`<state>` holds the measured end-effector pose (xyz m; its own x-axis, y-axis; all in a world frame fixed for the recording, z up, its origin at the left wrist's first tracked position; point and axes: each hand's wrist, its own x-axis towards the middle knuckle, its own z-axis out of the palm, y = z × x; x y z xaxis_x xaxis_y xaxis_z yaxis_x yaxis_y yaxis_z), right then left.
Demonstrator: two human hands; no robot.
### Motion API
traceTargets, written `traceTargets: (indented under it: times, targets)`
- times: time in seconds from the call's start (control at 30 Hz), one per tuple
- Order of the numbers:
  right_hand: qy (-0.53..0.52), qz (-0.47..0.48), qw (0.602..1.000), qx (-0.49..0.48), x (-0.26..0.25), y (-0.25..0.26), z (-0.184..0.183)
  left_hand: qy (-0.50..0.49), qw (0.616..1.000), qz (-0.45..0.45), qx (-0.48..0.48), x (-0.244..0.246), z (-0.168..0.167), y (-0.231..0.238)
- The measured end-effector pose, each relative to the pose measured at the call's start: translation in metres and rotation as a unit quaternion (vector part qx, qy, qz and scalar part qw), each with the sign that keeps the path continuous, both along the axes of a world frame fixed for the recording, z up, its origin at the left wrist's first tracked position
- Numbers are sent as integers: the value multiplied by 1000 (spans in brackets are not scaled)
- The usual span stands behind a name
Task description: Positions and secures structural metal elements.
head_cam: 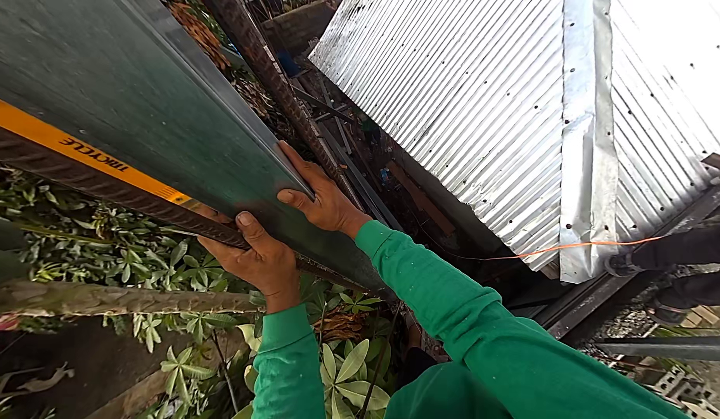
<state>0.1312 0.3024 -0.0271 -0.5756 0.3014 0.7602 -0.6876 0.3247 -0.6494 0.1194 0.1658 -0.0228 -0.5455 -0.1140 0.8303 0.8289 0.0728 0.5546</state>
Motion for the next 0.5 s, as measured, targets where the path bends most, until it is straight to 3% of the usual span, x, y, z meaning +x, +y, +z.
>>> traceTargets:
  times: [0.5]
  targets:
    - [-26,-21,999,12,6,0,0,-6,1000,25,1,-3,-3,2]
